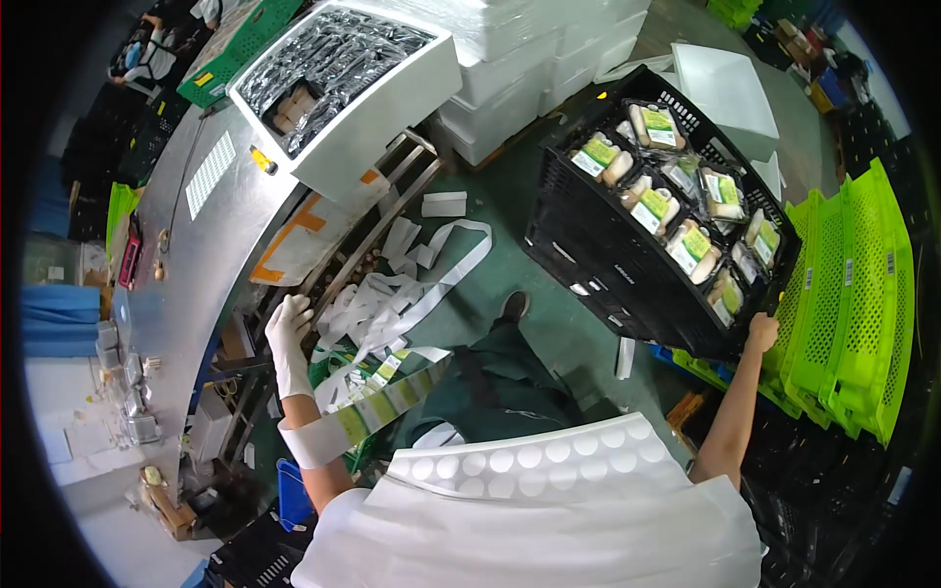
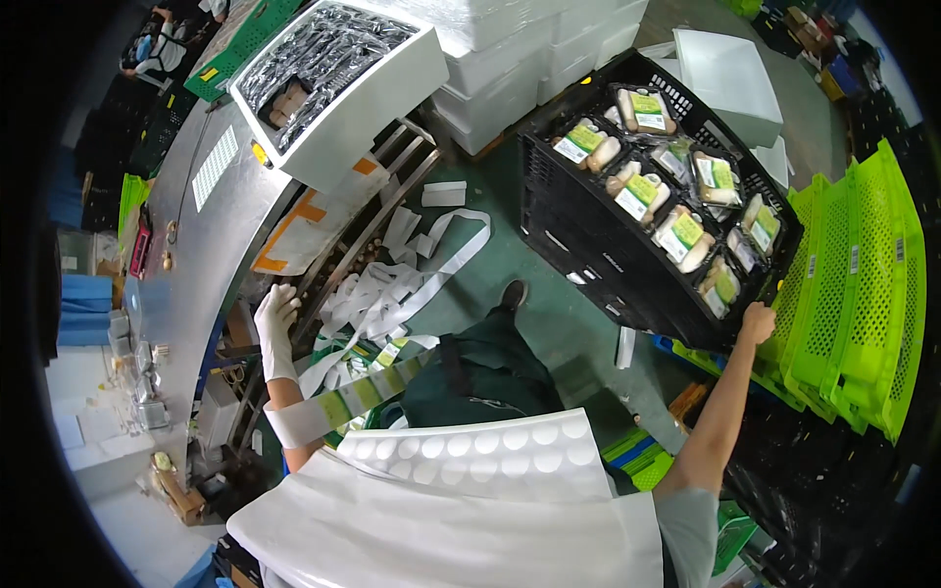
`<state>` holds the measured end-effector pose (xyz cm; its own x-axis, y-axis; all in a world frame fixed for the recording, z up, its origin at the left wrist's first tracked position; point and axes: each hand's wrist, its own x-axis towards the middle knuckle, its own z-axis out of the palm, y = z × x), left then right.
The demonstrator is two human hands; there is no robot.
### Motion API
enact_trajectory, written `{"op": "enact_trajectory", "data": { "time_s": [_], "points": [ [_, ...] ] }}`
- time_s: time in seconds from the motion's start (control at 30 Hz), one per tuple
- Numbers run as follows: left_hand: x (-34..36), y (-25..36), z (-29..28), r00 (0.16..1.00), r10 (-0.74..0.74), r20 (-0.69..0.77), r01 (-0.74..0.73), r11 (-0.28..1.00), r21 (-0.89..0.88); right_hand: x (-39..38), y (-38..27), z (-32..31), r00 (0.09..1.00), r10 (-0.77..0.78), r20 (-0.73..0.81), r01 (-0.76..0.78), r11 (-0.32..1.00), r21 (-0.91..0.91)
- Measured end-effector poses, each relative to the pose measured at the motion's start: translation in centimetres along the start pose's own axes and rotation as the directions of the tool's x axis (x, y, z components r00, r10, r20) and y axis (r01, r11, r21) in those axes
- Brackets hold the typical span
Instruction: The person packs trays of mushrooms into a foam container and applies labels and stickers to the mushroom packages by hand.
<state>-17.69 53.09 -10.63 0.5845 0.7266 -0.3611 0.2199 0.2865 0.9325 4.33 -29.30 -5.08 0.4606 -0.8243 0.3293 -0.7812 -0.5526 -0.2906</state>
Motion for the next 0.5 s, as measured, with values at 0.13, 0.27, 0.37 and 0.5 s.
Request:
{"op": "enact_trajectory", "data": {
  "time_s": [0.13,0.27,0.37,0.5],
  "points": [
    [-3.0,1.9,4.4,0.994,0.037,0.103,-0.035,0.999,-0.021,0.7,-0.9,0.4,0.997,-0.062,0.034,0.062,0.998,0.001],
    [-5.4,4.9,5.8,0.958,0.246,0.149,-0.249,0.969,-0.003,2.3,-1.4,2.4,0.979,-0.206,-0.002,0.206,0.978,0.01],
    [-6.6,3.7,-0.1,0.961,0.275,-0.019,-0.275,0.961,-0.005,7.7,3.1,7.6,0.62,-0.781,-0.071,0.635,0.553,-0.539],
    [-10.6,-1.2,-9.7,0.894,0.139,-0.426,-0.208,0.971,-0.12,14.2,6.7,10.3,0.52,-0.801,-0.295,0.633,0.594,-0.496]
  ]
}}
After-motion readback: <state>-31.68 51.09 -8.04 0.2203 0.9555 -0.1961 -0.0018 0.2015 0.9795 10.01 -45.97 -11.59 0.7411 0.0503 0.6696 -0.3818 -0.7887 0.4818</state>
